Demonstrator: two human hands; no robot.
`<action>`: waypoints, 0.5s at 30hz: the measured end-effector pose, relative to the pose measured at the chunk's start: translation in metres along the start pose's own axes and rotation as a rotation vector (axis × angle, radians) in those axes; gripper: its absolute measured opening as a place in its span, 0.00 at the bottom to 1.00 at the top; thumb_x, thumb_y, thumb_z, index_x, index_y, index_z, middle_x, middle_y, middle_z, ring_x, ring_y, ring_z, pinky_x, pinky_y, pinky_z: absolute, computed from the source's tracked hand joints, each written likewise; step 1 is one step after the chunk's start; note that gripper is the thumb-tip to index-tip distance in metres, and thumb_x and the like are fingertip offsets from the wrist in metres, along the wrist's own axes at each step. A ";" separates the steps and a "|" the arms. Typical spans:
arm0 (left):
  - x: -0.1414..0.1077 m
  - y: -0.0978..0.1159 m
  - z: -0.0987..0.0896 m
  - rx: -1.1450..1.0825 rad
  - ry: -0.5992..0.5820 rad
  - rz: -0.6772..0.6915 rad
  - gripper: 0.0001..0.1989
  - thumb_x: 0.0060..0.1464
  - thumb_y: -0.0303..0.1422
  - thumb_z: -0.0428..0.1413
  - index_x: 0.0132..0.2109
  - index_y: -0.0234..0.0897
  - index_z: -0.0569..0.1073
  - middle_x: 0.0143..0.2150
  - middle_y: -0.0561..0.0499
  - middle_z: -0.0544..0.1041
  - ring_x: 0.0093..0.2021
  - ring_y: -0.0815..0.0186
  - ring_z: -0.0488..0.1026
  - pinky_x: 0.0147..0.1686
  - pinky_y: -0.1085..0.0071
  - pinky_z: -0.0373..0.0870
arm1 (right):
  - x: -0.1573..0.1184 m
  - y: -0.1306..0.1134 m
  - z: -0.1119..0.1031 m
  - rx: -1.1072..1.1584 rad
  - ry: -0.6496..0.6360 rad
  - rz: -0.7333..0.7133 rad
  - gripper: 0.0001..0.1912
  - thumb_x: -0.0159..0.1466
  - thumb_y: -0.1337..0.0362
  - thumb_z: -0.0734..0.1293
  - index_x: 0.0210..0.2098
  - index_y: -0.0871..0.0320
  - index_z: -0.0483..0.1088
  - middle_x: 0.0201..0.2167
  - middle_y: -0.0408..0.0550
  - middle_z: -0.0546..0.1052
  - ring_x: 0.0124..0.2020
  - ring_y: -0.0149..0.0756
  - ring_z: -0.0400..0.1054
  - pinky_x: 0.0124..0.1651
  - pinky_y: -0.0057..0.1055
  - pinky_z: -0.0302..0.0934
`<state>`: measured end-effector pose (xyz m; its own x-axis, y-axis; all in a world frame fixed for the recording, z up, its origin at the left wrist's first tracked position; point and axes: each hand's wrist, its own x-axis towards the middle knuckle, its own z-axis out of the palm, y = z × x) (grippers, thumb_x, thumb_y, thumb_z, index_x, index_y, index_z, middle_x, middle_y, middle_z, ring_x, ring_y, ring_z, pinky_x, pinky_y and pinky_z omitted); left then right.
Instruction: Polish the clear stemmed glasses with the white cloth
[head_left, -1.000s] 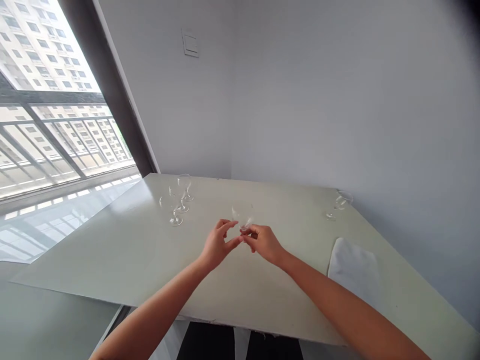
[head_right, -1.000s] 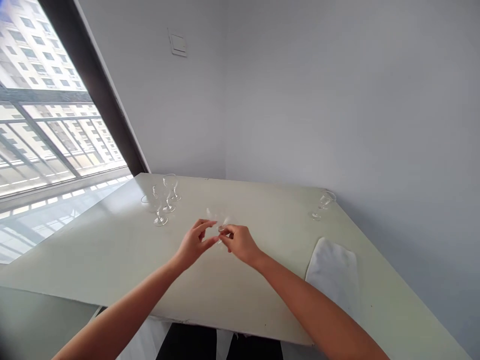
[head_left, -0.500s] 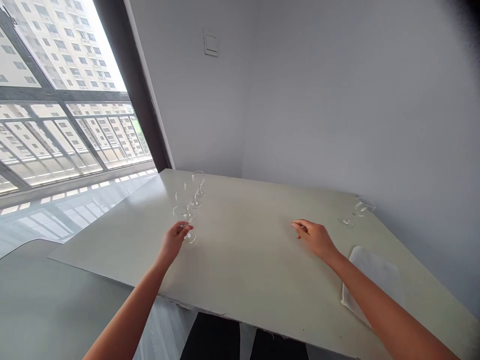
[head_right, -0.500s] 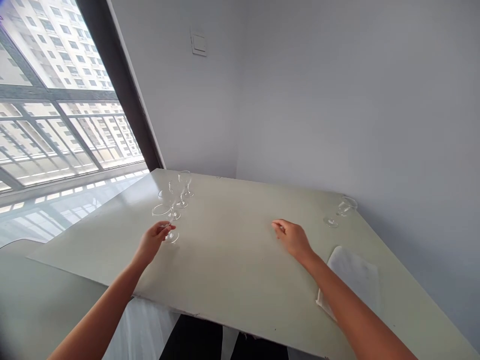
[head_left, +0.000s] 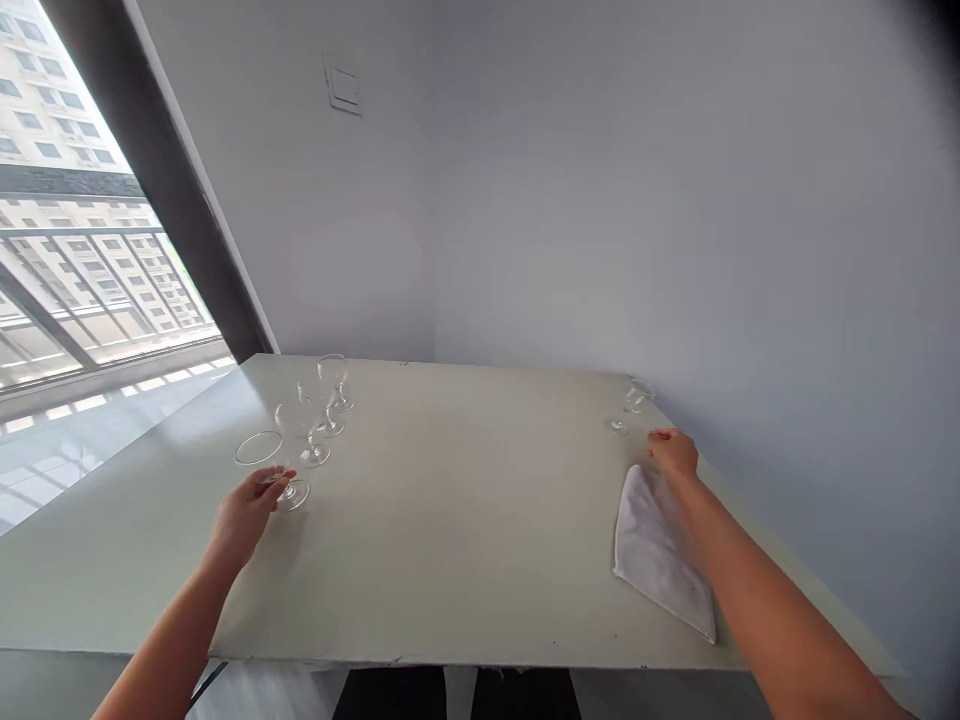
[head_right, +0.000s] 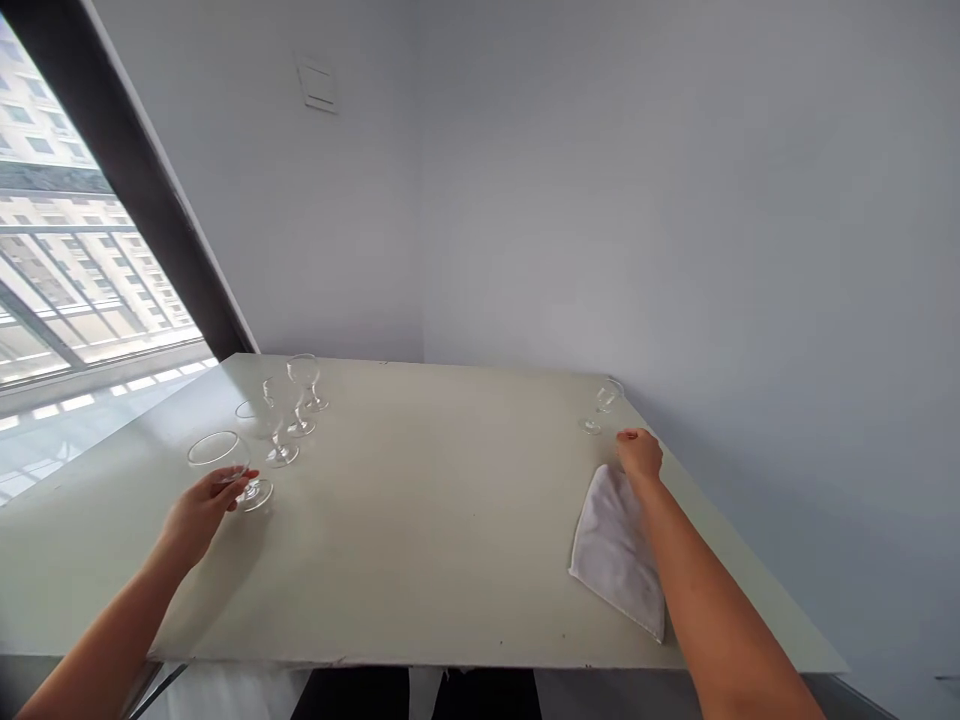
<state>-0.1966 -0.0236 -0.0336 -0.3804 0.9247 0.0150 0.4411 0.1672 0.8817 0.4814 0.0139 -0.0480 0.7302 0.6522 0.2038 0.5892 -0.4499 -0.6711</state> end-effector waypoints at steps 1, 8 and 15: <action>-0.001 0.003 0.000 0.017 0.000 -0.018 0.22 0.41 0.45 0.54 0.43 0.39 0.70 0.43 0.49 0.76 0.30 0.67 0.68 0.33 0.68 0.66 | 0.005 0.001 0.002 0.052 -0.010 0.030 0.19 0.52 0.65 0.61 0.42 0.65 0.69 0.32 0.56 0.76 0.21 0.33 0.67 0.25 0.29 0.61; -0.026 0.014 0.003 -0.101 0.289 -0.070 0.29 0.40 0.36 0.55 0.53 0.44 0.62 0.52 0.48 0.67 0.28 0.71 0.66 0.27 0.72 0.65 | 0.017 -0.016 0.034 0.333 -0.094 0.060 0.36 0.47 0.65 0.69 0.55 0.62 0.58 0.48 0.60 0.69 0.22 0.28 0.68 0.22 0.24 0.64; -0.075 0.035 0.027 -0.460 0.549 -0.010 0.22 0.43 0.34 0.55 0.48 0.42 0.63 0.45 0.50 0.66 0.29 0.74 0.62 0.26 0.77 0.63 | 0.007 -0.042 0.056 0.359 -0.075 -0.036 0.22 0.51 0.66 0.63 0.45 0.69 0.66 0.28 0.55 0.75 0.17 0.27 0.62 0.17 0.24 0.58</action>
<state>-0.1305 -0.0777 -0.0167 -0.7902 0.5978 0.1348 0.0946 -0.0984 0.9906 0.4427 0.0716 -0.0578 0.6764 0.7122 0.1879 0.4449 -0.1917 -0.8748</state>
